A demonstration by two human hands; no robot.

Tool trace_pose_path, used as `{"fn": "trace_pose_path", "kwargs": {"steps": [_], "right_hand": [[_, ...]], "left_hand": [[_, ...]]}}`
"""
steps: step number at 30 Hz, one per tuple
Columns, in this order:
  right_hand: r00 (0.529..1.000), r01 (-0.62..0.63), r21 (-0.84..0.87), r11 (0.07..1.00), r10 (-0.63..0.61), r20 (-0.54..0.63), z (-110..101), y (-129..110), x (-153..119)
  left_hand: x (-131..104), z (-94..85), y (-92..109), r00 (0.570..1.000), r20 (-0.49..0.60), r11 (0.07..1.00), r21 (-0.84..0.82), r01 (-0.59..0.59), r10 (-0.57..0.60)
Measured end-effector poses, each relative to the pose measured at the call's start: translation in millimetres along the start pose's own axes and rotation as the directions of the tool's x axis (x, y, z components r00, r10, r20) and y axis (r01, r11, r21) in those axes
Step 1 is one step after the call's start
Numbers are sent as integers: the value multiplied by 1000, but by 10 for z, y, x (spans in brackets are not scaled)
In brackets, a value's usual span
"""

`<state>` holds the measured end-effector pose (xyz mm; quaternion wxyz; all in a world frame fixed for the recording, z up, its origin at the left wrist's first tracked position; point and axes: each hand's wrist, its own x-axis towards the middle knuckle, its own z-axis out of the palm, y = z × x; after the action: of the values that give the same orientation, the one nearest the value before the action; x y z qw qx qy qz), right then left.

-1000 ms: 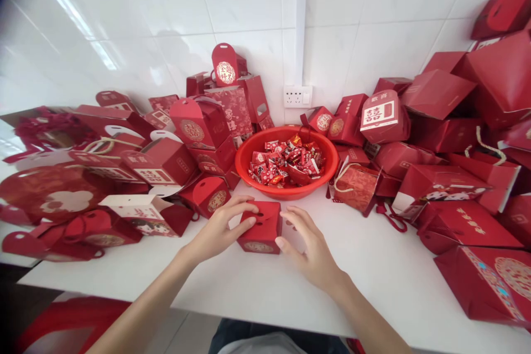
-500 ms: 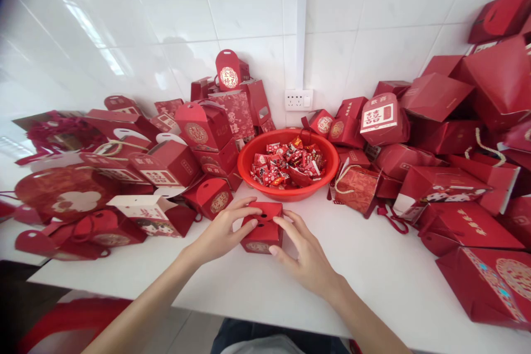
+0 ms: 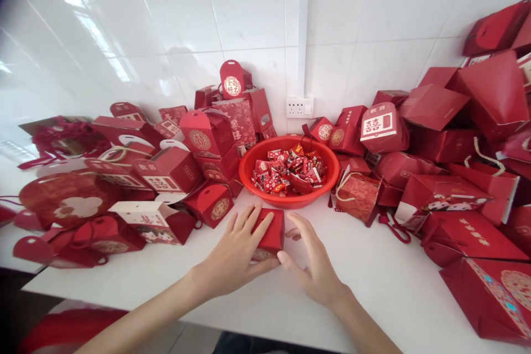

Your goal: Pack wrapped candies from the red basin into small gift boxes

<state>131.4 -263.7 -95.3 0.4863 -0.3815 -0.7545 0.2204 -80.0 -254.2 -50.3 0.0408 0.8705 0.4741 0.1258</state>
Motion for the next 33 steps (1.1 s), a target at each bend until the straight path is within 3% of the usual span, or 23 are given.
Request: {"fn": "trace_pose_path", "kwargs": {"steps": [5, 10, 13, 15, 18, 20, 25, 28, 33], "right_hand": [[995, -40, -3, 999, 39, -97, -84, 5, 16], [974, -79, 24, 997, 82, -210, -193, 27, 39], [957, -97, 55, 994, 109, -270, -251, 56, 47], [946, -111, 80, 991, 130, -296, -278, 74, 49], [934, -134, 103, 986, 161, -319, -301, 90, 50], [928, -146, 103, 984, 173, -330, -305, 100, 51], [921, -166, 93, 982, 188, -342, -298, 138, 60], [919, -161, 76, 984, 178, -353, -284, 162, 65], [911, -136, 28, 990, 136, -389, -263, 191, 89]], "left_hand": [[19, 81, -84, 1000, 18, 1000, -15, -7, 7], [-27, 20, -206, 999, 8, 997, -71, -36, 37], [-80, -21, -312, 992, 68, 981, -171, -90, 103], [-112, -4, -379, 993, 34, 949, -301, -98, 113], [-106, 100, -453, 993, -113, 836, -548, -41, -26], [-38, 193, -496, 965, -196, 703, -711, -17, -175], [332, 319, -651, 878, -208, 327, -943, -64, -430], [555, 342, -739, 863, -192, 269, -961, -69, -467], [726, 523, -820, 886, -126, 248, -969, -13, -445]]}}
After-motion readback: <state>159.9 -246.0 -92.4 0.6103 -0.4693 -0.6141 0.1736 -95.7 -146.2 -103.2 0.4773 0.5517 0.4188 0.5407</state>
